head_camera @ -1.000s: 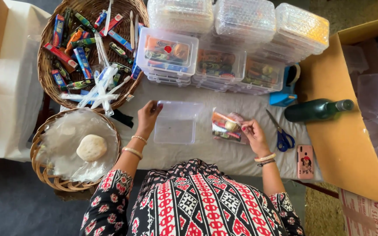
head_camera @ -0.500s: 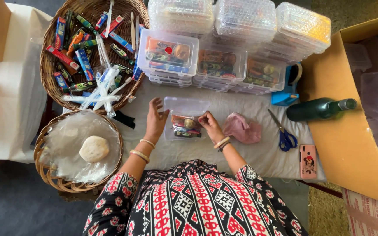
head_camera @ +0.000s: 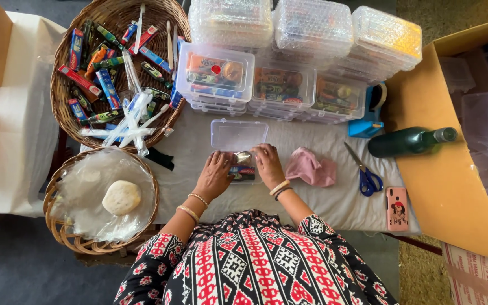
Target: The person picks wrapped snack bars from a wicker basket and places them into small clear plastic containers, then wraps the containers with clear plastic film. She repeats this for several containers, occasionally reaching into the basket for more items and setting filled containers aside.
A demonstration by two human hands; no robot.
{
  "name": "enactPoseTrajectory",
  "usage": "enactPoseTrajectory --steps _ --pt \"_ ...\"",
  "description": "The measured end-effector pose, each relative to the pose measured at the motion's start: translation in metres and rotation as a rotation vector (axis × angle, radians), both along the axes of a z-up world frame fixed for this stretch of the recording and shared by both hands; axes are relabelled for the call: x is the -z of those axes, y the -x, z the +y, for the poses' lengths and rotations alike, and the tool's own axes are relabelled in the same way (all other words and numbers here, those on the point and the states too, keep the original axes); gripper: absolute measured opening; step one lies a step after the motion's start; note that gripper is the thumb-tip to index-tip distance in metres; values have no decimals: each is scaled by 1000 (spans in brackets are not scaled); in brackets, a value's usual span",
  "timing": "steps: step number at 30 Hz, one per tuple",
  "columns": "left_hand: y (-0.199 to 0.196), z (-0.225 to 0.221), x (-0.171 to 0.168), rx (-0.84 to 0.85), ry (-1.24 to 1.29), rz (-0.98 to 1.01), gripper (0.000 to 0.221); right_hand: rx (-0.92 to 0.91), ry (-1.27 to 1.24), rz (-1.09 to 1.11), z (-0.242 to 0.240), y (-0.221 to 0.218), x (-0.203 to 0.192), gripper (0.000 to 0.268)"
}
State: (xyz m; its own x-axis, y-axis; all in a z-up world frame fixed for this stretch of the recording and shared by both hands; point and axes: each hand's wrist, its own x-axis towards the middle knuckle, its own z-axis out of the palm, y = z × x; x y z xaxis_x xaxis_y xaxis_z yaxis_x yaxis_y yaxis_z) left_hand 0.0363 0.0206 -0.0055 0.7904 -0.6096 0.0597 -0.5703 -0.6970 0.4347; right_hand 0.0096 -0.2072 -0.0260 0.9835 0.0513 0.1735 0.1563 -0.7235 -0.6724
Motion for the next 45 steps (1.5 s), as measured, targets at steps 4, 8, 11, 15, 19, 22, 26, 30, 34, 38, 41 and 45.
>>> enactPoseTrajectory --steps 4,8,11,15,19,22,26,30,34,38,41,45 --pt "2 -4 6 29 -75 99 63 -106 228 -67 6 4 -3 42" --pt "2 -8 17 30 -132 92 68 -169 376 19 12 5 -7 53" --pt "2 -8 25 17 -139 37 78 -143 448 67 15 3 -12 56" --pt "4 -10 41 9 -179 10 85 -203 527 29 17 0 2 52" --pt "5 -12 40 -7 -206 15 86 -295 540 5 25 0 2 55" --pt "4 -12 36 -59 -189 52 89 -270 520 46 25 -1 -6 51" --pt "7 -11 34 -101 -141 63 91 -185 432 82 17 2 5 49" --pt "9 -10 30 -105 -105 41 90 -185 424 100 11 -1 18 52" --pt "7 -8 32 -105 -69 58 88 -164 357 56 1 8 10 53" --pt "3 -2 41 -245 148 81 71 -48 310 0 -12 31 10 44" --pt "-15 4 35 -391 423 98 74 -3 299 56 -14 43 14 40" --pt "-49 8 19 -419 758 266 87 -8 296 145 -8 42 12 39"
